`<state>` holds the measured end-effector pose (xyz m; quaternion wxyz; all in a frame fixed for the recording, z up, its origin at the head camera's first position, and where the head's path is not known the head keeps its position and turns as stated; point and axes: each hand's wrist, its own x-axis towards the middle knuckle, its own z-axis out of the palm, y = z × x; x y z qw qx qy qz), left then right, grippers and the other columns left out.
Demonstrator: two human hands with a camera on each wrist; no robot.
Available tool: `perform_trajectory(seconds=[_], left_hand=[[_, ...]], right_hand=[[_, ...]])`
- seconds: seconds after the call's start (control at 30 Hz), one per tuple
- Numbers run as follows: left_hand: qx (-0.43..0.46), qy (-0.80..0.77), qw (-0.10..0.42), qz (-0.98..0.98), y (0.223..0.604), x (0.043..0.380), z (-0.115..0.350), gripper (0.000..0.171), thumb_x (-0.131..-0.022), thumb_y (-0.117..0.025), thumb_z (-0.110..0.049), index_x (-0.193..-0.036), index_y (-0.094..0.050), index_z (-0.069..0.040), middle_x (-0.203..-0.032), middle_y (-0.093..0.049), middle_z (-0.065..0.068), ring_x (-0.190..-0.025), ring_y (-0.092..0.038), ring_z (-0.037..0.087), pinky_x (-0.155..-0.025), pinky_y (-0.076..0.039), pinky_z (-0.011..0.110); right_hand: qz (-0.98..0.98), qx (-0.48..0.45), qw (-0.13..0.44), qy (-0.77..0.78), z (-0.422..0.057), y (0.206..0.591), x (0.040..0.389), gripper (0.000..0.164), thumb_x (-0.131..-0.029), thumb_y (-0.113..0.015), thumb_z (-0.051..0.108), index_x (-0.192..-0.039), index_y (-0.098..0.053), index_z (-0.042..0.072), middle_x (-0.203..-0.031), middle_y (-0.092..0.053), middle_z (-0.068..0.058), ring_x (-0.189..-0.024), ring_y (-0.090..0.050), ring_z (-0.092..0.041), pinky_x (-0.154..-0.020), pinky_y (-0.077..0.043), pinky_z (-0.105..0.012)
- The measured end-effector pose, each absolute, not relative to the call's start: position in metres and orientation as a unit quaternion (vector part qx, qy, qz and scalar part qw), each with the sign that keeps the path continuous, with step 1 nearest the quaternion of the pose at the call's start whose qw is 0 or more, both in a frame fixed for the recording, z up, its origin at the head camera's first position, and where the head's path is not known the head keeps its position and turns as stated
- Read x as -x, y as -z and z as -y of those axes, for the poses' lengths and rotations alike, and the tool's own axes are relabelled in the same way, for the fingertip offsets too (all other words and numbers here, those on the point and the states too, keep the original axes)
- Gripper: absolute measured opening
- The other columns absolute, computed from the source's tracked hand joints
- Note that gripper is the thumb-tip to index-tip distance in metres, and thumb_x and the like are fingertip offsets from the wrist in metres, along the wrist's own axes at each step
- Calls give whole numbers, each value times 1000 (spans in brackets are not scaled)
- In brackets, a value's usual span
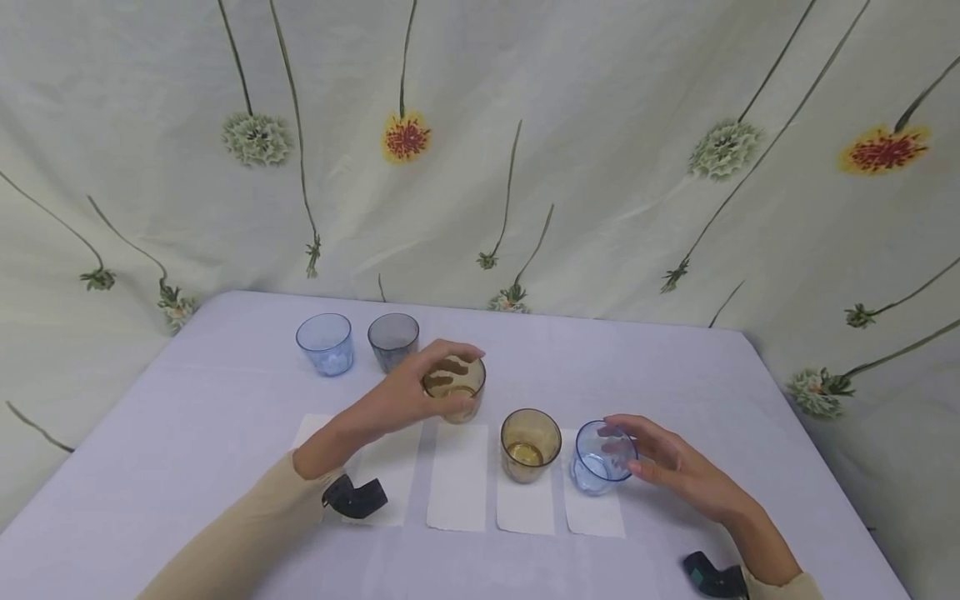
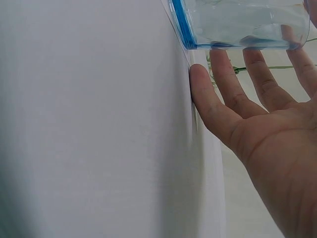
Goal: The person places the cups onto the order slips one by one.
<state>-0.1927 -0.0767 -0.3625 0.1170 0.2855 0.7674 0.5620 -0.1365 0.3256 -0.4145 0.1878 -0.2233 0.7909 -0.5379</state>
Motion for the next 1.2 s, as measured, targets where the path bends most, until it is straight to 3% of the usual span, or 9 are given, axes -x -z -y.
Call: perform_trajectory(seconds=[0.43, 0.67, 1.2], left_hand=[[-306, -548, 123, -769, 362, 174, 78, 55, -88, -77, -24, -137, -55, -33, -143, -48, 4, -130, -50, 29, -109, -40, 49], [-298, -532, 133, -781, 368, 168, 79, 54, -87, -78, -26, -135, -56, -37, -139, -47, -8, -128, -50, 21, -104, -46, 48], [-291, -536, 161, -776, 381, 162, 73, 54, -86, -78, -27, -135, -56, -35, -139, -47, -8, -129, -48, 21, -108, -41, 48]], right_hand=[[-787, 232, 188, 540, -326, 415, 136, 50, -105, -42, 3, -154, -31, 6, -147, -45, 20, -128, -54, 1, -96, -51, -23], [-788, 234, 187, 538, -326, 414, 136, 50, -105, -42, 3, -154, -32, 7, -148, -44, 21, -128, -54, 1, -96, -52, -24], [-790, 235, 182, 536, -326, 414, 136, 51, -105, -43, 3, -154, -32, 7, -147, -44, 21, -128, -54, 0, -96, -52, -23]])
